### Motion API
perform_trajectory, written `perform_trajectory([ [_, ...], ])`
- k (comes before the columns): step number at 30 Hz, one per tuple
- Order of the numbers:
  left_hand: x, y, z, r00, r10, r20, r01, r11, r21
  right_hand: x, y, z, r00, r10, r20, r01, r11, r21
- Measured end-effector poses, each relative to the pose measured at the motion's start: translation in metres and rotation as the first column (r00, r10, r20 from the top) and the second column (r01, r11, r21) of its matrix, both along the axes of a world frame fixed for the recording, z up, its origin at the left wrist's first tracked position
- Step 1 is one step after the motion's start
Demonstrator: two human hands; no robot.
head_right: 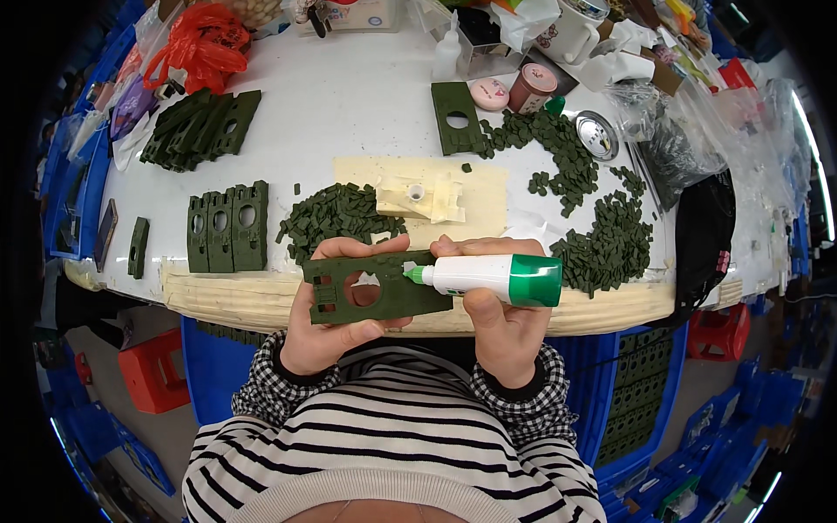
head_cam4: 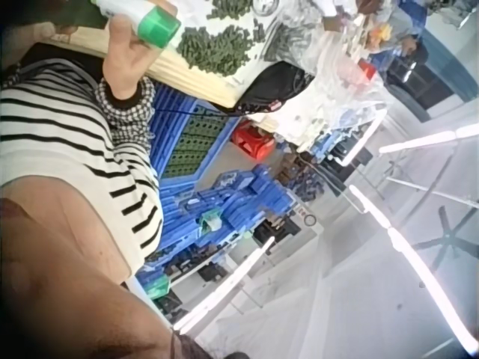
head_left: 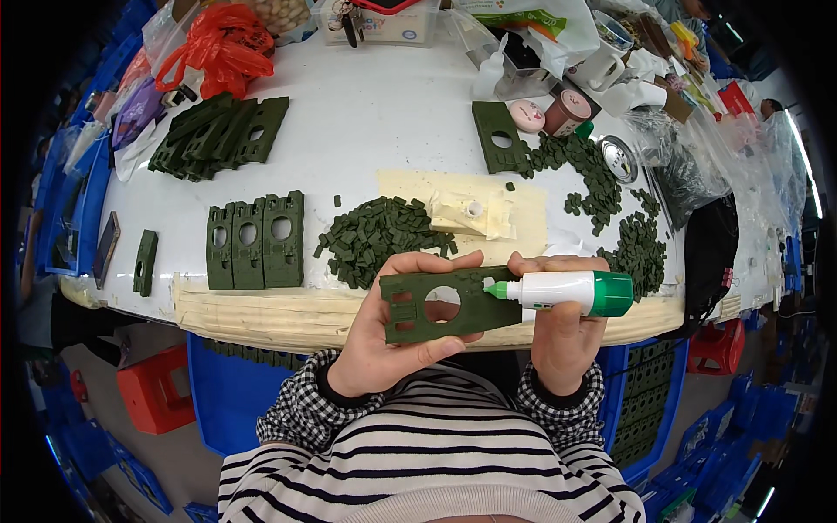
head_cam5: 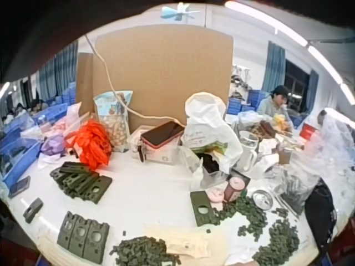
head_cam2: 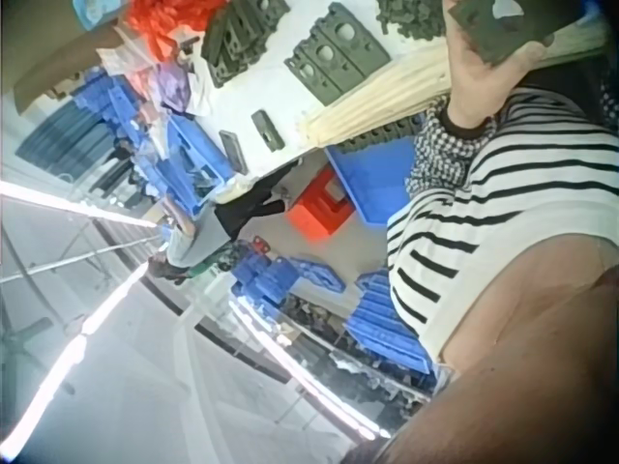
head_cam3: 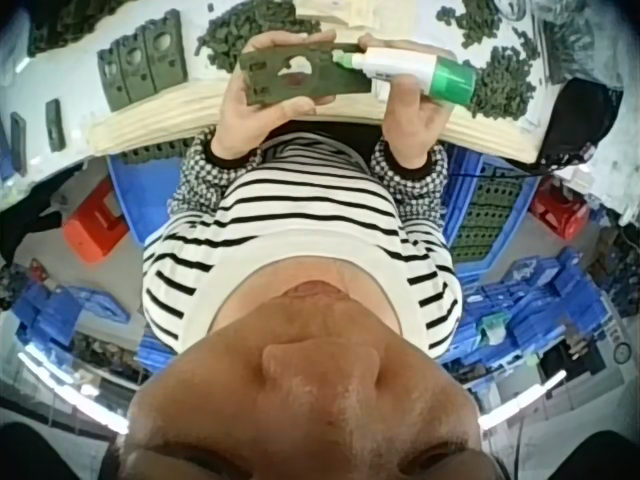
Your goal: Assembling plastic toy tank parts by applying glue and fitting pieces together.
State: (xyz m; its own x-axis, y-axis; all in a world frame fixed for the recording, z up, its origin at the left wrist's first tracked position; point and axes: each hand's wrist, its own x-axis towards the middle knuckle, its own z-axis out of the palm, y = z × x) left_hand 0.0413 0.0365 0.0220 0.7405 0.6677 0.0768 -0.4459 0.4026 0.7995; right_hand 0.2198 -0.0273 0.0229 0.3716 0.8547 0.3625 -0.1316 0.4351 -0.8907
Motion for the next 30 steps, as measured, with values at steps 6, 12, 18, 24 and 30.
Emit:
perform_trajectory([
  [6,-0.001,0.001,-0.002,1.0,-0.003,-0.008,0.003,1.0,0.012,-0.001,0.0,0.001,0.997,0.006,-0.077,-0.008,1.0,-0.023],
  [12,-0.001,0.002,-0.005,0.996,0.048,-0.076,-0.045,0.998,0.039,0.0,-0.001,0.003,0.955,0.023,-0.296,-0.057,0.993,-0.108],
  [18,0.004,-0.004,-0.003,0.989,0.131,-0.073,-0.135,0.99,-0.049,0.002,-0.002,0.001,0.967,-0.01,-0.255,-0.018,0.994,-0.104],
  [24,0.0,-0.004,-0.02,0.991,-0.127,0.034,0.129,0.988,-0.085,0.001,-0.002,0.005,0.977,-0.034,-0.21,0.03,0.999,-0.02],
  [30,-0.002,-0.013,-0.012,0.946,-0.324,0.014,0.32,0.928,-0.19,-0.007,0.001,0.008,0.996,0.022,-0.091,-0.022,1.0,0.004],
])
